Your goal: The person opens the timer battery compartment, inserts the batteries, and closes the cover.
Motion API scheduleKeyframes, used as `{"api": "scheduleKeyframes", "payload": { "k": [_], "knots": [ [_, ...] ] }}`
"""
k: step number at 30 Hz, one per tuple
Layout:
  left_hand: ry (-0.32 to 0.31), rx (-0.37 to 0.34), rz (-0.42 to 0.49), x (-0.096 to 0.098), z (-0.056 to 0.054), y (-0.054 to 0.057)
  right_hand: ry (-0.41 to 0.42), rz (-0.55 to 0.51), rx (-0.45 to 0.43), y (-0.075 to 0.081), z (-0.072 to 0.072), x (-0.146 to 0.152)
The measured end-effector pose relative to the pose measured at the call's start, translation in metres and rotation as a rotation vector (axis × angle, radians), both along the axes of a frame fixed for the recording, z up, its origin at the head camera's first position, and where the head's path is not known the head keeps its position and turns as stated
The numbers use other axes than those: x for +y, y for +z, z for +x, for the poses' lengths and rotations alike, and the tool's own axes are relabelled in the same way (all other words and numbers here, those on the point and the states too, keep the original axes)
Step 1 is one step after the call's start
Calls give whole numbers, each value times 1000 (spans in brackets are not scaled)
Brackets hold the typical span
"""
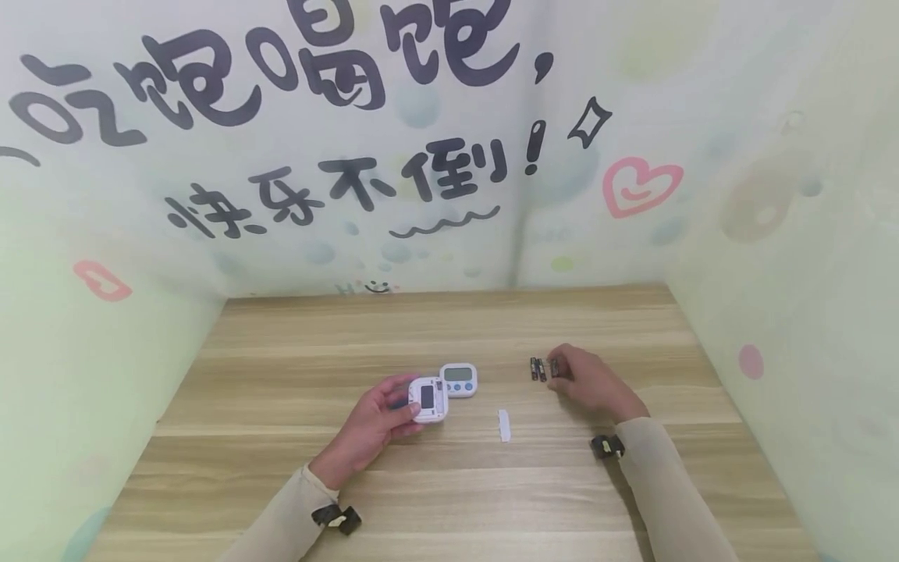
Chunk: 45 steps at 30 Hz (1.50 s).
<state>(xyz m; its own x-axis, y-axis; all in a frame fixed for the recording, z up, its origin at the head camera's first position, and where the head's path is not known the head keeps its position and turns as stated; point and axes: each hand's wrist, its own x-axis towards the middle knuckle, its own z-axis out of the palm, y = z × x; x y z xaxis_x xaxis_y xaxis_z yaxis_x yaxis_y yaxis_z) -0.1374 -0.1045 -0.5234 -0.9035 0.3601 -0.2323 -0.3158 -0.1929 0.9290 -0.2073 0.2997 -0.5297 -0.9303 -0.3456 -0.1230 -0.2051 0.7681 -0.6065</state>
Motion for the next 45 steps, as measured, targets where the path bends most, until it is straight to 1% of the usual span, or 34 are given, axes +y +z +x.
{"api": "scheduleKeyframes", "payload": {
  "k": [8,12,16,18,22,29,35,40,45],
  "knots": [
    [-12,-3,-3,-1,0,1,-12,-82,17,-5,-2,6],
    [-8,-6,1,-2,0,2,-20,-140,2,-7,-3,7],
    [-7,-9,4,-3,0,1,-24,-189,-6,-8,-1,4],
    [-9,-12,3,-3,0,1,-21,-206,4,-8,1,1],
    [-15,-15,4,-4,0,1,-7,-235,16,-5,5,-8],
    [-18,-9,23,-3,1,2,45,-286,24,6,15,-33],
    [-15,2,41,1,2,0,65,-334,11,12,22,-51],
    [-20,7,31,4,3,-3,96,-363,-18,14,27,-65],
    [-22,13,25,7,4,-5,129,-399,-36,17,36,-79]
  ]
}}
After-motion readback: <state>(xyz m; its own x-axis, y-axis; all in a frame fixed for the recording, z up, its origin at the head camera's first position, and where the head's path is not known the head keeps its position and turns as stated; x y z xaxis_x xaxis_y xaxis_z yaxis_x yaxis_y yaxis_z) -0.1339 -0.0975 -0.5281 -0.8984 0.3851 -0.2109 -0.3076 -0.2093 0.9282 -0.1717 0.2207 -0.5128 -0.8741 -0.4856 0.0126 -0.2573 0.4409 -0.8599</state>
